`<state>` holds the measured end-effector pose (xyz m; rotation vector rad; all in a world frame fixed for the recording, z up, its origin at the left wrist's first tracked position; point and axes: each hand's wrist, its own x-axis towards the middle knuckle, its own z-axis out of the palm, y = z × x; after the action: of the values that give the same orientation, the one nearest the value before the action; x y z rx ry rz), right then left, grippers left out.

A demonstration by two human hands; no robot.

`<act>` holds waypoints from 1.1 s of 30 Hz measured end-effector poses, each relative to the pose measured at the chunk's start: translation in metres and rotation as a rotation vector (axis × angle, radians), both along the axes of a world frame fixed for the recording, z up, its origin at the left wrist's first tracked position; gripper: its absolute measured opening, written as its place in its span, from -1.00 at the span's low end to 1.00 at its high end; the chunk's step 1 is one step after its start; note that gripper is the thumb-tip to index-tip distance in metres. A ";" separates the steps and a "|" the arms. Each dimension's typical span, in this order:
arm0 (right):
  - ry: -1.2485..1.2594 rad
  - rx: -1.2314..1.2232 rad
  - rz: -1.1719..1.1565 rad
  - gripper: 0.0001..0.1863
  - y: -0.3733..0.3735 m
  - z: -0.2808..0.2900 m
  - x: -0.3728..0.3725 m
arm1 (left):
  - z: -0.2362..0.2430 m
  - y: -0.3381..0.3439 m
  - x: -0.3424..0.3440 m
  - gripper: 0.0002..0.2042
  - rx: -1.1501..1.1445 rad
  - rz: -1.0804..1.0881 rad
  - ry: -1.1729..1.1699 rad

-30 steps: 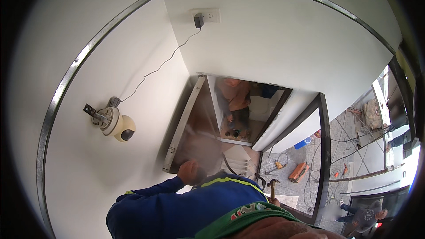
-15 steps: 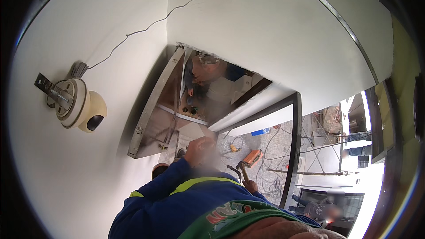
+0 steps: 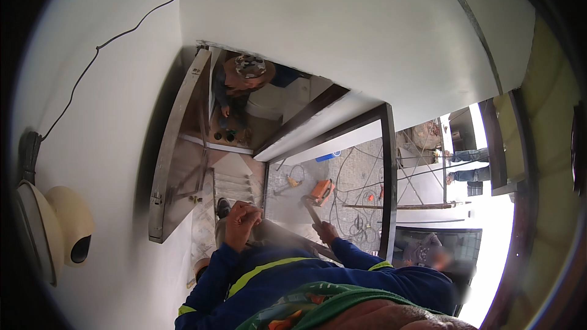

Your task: The person uses a hammer to secure a metal trim strip along the ceiling edge. They repeatedly tap the trim into place while holding it with the other hand. Another person is visible below, assisting with a metal frame.

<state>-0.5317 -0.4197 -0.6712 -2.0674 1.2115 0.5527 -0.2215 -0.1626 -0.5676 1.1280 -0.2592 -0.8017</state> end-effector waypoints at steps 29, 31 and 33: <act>-1.236 -1.370 0.332 -0.67 -0.234 0.529 0.405 | 0.455 -0.332 0.381 -0.74 0.349 0.656 -2.471; -1.239 -1.416 0.350 -0.72 -0.244 0.533 0.418 | 0.453 -0.329 0.383 -0.74 0.340 0.663 -2.495; -1.276 -1.440 0.355 -0.77 -0.255 0.532 0.427 | 0.453 -0.328 0.383 -0.74 0.320 0.675 -2.507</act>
<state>-0.1047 -0.6745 -0.1388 -2.7487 0.2917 -1.7966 0.1619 -0.4911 -0.1145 1.7415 -1.6484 1.6379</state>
